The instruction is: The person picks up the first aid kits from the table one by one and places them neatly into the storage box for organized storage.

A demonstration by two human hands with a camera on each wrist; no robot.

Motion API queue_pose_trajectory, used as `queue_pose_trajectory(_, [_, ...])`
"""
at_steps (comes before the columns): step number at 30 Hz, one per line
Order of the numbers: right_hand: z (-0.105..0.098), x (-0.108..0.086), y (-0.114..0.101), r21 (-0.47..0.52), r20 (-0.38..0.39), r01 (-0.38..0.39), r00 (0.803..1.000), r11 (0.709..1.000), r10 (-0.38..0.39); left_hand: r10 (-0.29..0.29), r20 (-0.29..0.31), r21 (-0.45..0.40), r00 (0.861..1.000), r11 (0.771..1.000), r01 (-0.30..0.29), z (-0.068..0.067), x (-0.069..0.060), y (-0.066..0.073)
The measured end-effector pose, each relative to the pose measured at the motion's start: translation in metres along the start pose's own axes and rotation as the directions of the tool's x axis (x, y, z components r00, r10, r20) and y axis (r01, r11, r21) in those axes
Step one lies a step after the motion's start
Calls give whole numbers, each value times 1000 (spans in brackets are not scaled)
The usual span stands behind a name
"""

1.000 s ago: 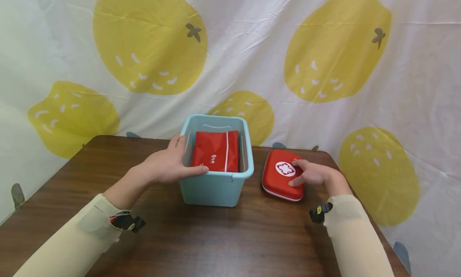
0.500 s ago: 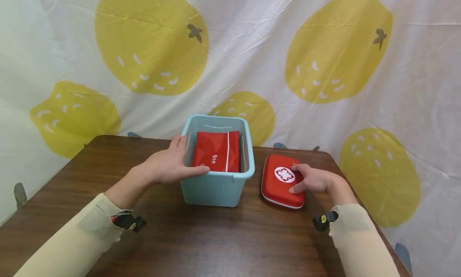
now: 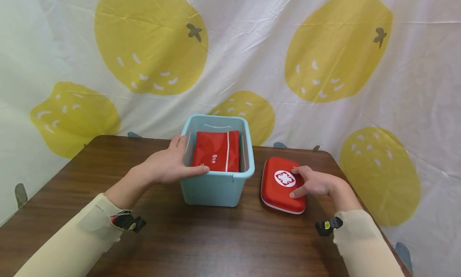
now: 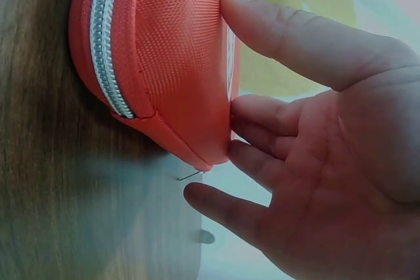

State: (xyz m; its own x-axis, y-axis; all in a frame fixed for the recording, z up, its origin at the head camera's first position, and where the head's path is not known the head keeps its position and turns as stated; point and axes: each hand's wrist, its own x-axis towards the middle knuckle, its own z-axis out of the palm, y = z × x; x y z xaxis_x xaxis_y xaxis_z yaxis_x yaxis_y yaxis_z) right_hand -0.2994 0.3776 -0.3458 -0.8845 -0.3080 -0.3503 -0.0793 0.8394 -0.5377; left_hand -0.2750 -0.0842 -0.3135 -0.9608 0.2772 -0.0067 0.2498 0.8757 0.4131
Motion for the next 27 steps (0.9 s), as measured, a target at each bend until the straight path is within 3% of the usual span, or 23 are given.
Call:
queue_pose_trajectory(9, [-3, 0, 2, -21, -32, 39, 999, 999, -40, -7, 8, -14, 1000, 1000, 7, -4, -1, 2])
queue_pose_trajectory(14, [-16, 6, 8, -2, -147, 68, 987, 998, -68, -9, 11, -15, 1000, 1000, 9, -3, -1, 1])
queue_pose_trajectory(18, [-24, 19, 14, 61, -213, 22, 977, 998, -9, -11, 1, -7, 1000, 1000, 11, -3, -1, 0])
queue_pose_trajectory(22, [-26, 34, 24, 139, -203, -53, 976, 989, 81, -5, 0, -1, 1000, 1000, 5, -4, 1, 0])
queue_pose_trajectory(27, [-25, 50, 35, 195, -126, -82, 986, 977, 108, -10, 14, -6, 1000, 1000, 10, -3, 1, 1])
